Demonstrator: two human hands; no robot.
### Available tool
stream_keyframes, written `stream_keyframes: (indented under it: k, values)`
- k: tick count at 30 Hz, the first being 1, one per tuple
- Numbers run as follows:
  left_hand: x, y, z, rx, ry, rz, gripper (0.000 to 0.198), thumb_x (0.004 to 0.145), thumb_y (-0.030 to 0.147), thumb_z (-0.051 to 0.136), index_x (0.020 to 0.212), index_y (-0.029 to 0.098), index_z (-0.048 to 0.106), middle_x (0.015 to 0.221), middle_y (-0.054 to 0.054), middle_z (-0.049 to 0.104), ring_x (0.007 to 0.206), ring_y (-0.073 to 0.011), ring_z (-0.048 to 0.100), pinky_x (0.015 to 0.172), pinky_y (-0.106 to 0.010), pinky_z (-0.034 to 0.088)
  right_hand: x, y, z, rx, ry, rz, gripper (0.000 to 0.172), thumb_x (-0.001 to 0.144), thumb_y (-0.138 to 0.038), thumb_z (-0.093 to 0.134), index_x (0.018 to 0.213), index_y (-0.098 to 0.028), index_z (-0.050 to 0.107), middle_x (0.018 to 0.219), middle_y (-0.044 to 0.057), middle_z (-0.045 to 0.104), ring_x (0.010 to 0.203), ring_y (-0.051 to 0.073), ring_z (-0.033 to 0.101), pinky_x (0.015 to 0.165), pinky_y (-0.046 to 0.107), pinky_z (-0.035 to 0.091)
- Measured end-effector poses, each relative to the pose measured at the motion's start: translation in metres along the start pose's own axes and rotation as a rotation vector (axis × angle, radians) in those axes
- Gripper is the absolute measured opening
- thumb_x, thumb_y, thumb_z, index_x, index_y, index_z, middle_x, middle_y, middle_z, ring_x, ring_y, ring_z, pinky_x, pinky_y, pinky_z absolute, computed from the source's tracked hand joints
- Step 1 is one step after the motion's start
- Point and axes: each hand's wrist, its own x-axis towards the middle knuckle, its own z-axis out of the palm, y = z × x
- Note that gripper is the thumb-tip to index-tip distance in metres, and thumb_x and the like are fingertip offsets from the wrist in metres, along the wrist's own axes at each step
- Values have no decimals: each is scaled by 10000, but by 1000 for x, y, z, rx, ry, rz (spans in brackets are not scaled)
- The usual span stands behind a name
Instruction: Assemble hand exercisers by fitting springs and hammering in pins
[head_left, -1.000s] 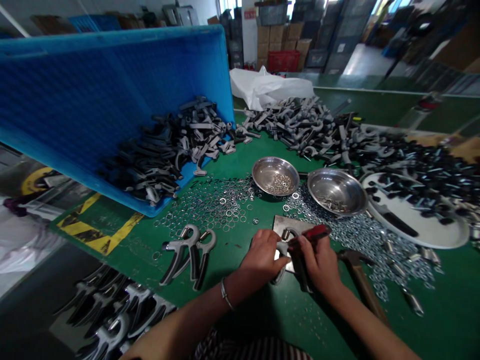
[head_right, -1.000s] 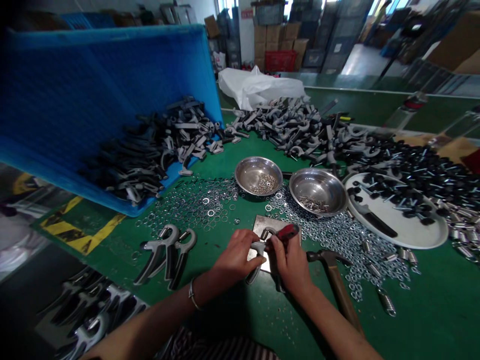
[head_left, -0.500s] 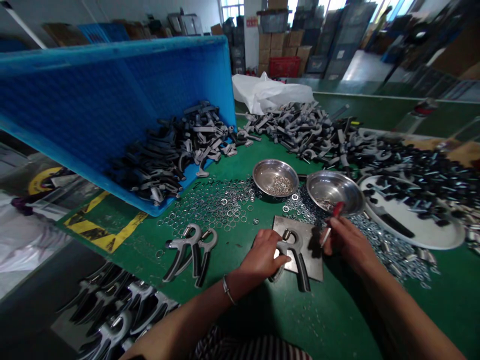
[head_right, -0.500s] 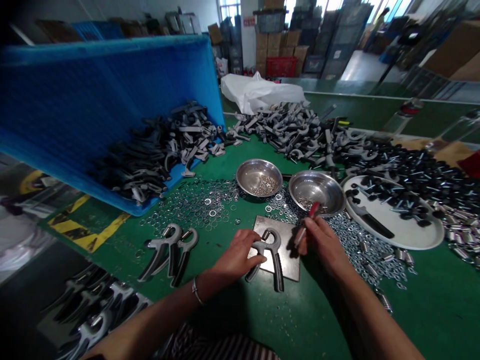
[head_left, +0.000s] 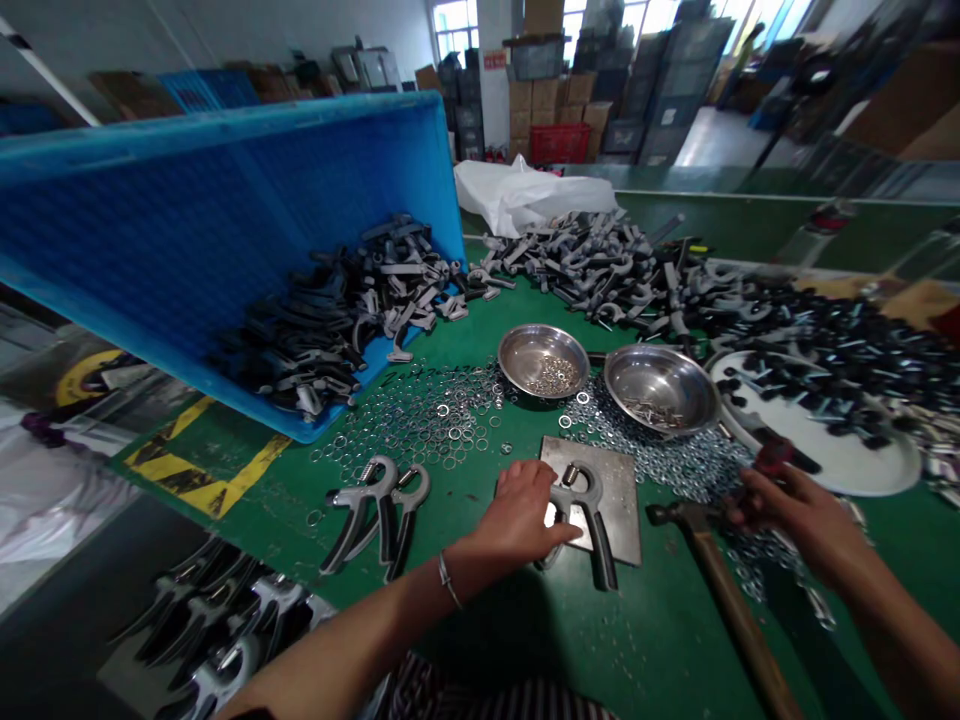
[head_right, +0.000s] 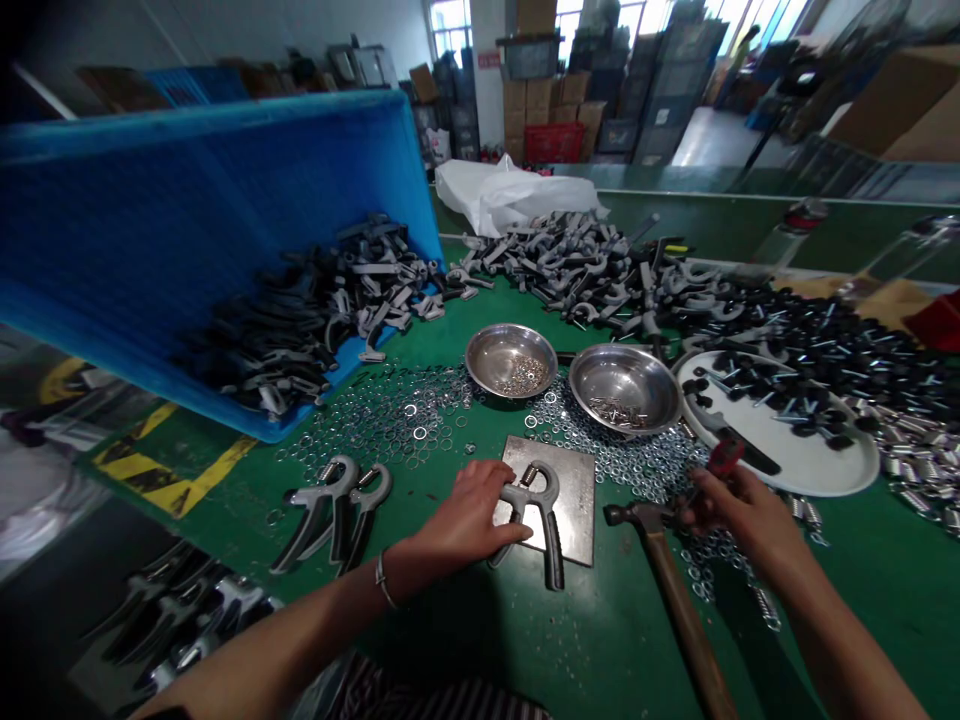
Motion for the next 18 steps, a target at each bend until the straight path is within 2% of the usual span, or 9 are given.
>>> stream_keyframes:
  k: [2, 4, 8, 10, 14, 18]
  values:
    - [-1, 1, 4, -22, 33, -21, 478, 787, 403, 745, 1160, 186, 539, 1221, -96, 555, 1158, -295, 465, 1016, -422, 382, -16, -14, 15, 155, -125, 32, 297, 763, -491, 756, 869, -238, 643, 755, 94, 759, 627, 269, 731, 560, 358, 587]
    - [-1, 1, 7, -49, 53, -25, 412, 805, 368, 722, 1129, 188, 543, 1184, -84, 563, 1135, -280, 465, 1000, -401, 390, -38, -27, 42, 253, -204, -22, 309, 808, -498, 718, 938, -242, 605, 806, 74, 765, 698, 274, 746, 605, 371, 603]
    - [-1, -2, 10, -70, 72, -26, 374, 802, 362, 720, 1092, 200, 549, 1133, -66, 575, 1088, -270, 474, 956, -395, 401, -72, -32, 106, 169, -317, -183, 270, 881, -500, 640, 983, -255, 592, 866, 55, 762, 758, 246, 734, 729, 386, 593]
    - [-1, -3, 10, -81, 77, -20, 376, 807, 376, 718, 1092, 200, 548, 1121, -66, 579, 1081, -269, 477, 953, -398, 400, -75, -27, 124, 161, -361, -189, 263, 885, -505, 634, 957, -256, 593, 869, 51, 752, 776, 244, 721, 759, 390, 579]
    - [-1, -4, 11, -95, 81, -26, 376, 814, 393, 718, 1083, 197, 544, 1135, -74, 574, 1091, -269, 478, 964, -402, 392, -67, -20, 126, 339, -412, -68, 283, 890, -542, 609, 915, -264, 567, 810, 15, 711, 717, 213, 691, 706, 353, 563]
    - [-1, -5, 14, -103, 97, -26, 392, 796, 371, 738, 1084, 195, 538, 1113, -69, 575, 1076, -265, 476, 961, -403, 394, -63, -20, 122, 276, -358, -115, 221, 926, -496, 588, 968, -291, 518, 825, 14, 728, 700, 208, 693, 704, 345, 552]
